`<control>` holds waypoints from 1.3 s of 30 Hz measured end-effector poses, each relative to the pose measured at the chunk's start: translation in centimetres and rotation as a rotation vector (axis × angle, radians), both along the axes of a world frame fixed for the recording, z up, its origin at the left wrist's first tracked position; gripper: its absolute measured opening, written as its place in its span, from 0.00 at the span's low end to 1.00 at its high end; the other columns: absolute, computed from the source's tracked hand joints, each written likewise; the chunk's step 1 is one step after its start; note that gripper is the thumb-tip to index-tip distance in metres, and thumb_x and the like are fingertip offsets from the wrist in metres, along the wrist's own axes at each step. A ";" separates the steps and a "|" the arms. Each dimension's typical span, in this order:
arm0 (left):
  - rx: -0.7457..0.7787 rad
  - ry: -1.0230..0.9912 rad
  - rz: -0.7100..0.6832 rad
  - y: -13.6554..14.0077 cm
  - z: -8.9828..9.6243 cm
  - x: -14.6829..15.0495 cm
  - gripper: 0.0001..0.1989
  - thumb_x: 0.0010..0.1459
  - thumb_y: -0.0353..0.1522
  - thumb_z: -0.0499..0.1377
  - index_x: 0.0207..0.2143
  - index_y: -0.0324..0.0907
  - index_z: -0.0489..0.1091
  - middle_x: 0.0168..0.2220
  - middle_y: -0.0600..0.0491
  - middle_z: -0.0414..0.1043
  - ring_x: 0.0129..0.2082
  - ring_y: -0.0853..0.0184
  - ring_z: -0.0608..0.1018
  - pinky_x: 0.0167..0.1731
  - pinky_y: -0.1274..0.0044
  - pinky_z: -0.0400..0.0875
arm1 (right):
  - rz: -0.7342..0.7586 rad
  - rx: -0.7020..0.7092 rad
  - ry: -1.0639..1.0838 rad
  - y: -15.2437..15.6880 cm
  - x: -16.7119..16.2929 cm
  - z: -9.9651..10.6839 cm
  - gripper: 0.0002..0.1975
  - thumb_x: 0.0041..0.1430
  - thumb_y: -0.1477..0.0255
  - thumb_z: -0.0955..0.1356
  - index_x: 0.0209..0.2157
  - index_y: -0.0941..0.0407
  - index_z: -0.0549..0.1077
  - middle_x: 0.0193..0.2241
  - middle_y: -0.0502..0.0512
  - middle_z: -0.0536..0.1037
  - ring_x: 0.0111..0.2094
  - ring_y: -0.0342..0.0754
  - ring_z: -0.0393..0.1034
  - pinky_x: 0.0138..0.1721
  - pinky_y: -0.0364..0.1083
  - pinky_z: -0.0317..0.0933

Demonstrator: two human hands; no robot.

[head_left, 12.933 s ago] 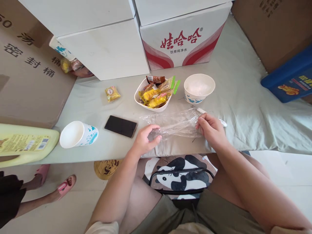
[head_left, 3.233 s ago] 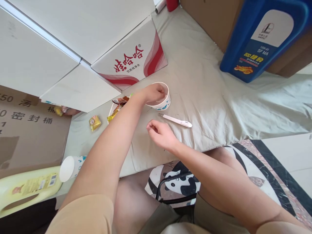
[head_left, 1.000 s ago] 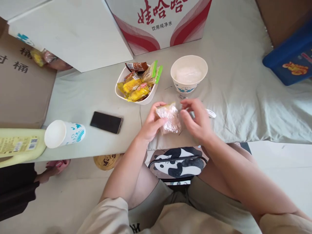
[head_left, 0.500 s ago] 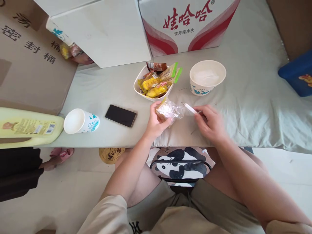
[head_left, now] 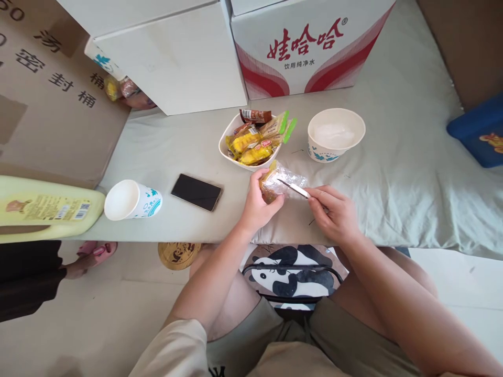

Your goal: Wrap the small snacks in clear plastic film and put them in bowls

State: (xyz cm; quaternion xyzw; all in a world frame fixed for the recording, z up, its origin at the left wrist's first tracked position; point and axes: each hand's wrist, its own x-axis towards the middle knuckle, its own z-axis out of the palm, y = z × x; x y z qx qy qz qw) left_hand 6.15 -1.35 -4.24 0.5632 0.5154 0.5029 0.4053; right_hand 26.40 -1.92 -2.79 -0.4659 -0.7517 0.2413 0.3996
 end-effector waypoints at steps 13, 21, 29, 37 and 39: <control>-0.015 -0.398 0.238 0.8 2.5 -1.4 0.38 0.45 0.44 0.72 0.53 0.57 0.55 0.55 0.53 0.65 0.50 0.65 0.75 0.46 0.74 0.72 | -0.196 0.003 -0.245 0.9 1.4 -1.3 0.13 0.65 0.66 0.65 0.43 0.51 0.81 0.40 0.56 0.82 0.32 0.50 0.75 0.28 0.49 0.63; -0.098 -0.082 -0.101 -0.4 1.4 0.0 0.29 0.48 0.40 0.70 0.49 0.47 0.62 0.50 0.48 0.71 0.50 0.59 0.76 0.52 0.66 0.69 | -0.423 0.104 -0.392 1.8 2.1 -1.1 0.12 0.63 0.69 0.66 0.43 0.52 0.80 0.40 0.60 0.81 0.44 0.60 0.71 0.44 0.58 0.60; -0.034 0.131 0.038 0.0 1.8 -0.3 0.13 0.54 0.35 0.65 0.41 0.44 0.70 0.42 0.51 0.77 0.44 0.62 0.78 0.49 0.69 0.69 | -0.149 0.085 -0.228 1.4 0.6 -0.9 0.13 0.62 0.70 0.65 0.45 0.54 0.77 0.44 0.62 0.79 0.45 0.58 0.73 0.47 0.58 0.65; -0.272 -0.400 0.137 0.7 2.2 -0.2 0.12 0.51 0.32 0.62 0.39 0.45 0.65 0.30 0.57 0.76 0.33 0.68 0.79 0.33 0.77 0.72 | 0.064 -0.037 -0.086 1.1 -0.6 -0.7 0.19 0.59 0.74 0.64 0.51 0.53 0.75 0.34 0.56 0.78 0.34 0.51 0.73 0.40 0.53 0.70; -0.280 -0.399 0.170 0.9 2.3 -0.3 0.13 0.48 0.29 0.60 0.38 0.45 0.64 0.29 0.58 0.74 0.30 0.69 0.78 0.30 0.78 0.72 | 0.054 -0.031 -0.057 1.1 -0.5 -0.4 0.15 0.59 0.75 0.63 0.45 0.53 0.76 0.31 0.54 0.76 0.30 0.49 0.71 0.36 0.50 0.69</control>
